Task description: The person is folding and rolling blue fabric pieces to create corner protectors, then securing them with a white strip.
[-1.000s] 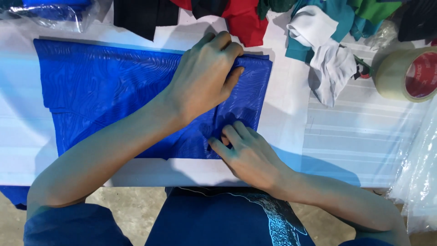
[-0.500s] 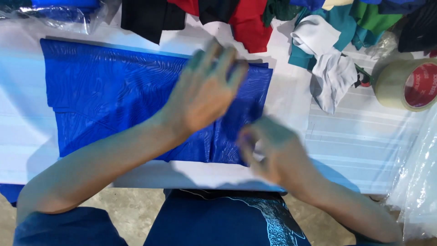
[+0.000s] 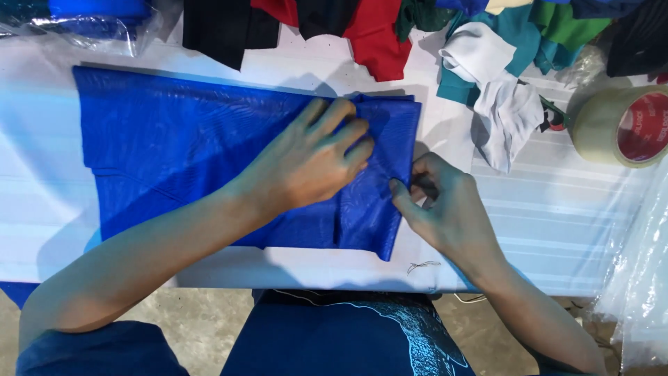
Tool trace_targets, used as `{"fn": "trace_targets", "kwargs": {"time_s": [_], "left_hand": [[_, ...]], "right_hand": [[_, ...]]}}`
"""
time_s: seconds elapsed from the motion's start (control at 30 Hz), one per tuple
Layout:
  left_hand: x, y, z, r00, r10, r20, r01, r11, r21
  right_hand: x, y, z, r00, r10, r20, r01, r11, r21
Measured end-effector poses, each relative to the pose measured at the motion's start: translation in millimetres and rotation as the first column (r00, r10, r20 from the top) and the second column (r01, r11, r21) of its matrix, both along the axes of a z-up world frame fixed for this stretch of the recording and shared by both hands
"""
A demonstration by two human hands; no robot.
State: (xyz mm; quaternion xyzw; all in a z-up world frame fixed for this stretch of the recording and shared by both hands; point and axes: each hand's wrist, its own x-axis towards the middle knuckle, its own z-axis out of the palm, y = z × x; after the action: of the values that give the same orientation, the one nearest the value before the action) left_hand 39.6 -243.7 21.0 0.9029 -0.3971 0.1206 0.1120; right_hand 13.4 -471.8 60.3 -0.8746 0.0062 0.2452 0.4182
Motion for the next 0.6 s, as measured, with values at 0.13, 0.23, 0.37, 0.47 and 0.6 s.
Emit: {"fn": "trace_targets", "kwargs": {"time_s": [0.13, 0.23, 0.37, 0.47, 0.6], "left_hand": [[-17, 0, 4, 0.993, -0.118, 0.022, 0.119, 0.99, -0.07], [-31, 3, 5, 0.983, -0.181, 0.03, 0.183, 0.973, -0.138], [-39, 2, 1, 0.985, -0.174, -0.011, 0.171, 0.977, -0.125], [-39, 2, 18, 0.941, -0.173, -0.29, 0.02, 0.887, -0.462], [-36, 16, 47, 0.575, 0.016, -0.818, -0.521, 0.778, -0.351]], "right_hand": [[-5, -17, 0, 0.993, -0.092, -0.077, 0.096, 0.994, 0.047], [-11, -39, -14, 0.99, -0.13, -0.045, 0.132, 0.99, 0.039], [-10, -30, 8, 0.985, -0.165, -0.044, 0.161, 0.983, -0.088], [-12, -11, 22, 0.986, 0.025, 0.164, -0.024, 1.0, -0.007], [-5, 29, 39, 0.916, 0.267, 0.3, -0.322, 0.934, 0.153]]}}
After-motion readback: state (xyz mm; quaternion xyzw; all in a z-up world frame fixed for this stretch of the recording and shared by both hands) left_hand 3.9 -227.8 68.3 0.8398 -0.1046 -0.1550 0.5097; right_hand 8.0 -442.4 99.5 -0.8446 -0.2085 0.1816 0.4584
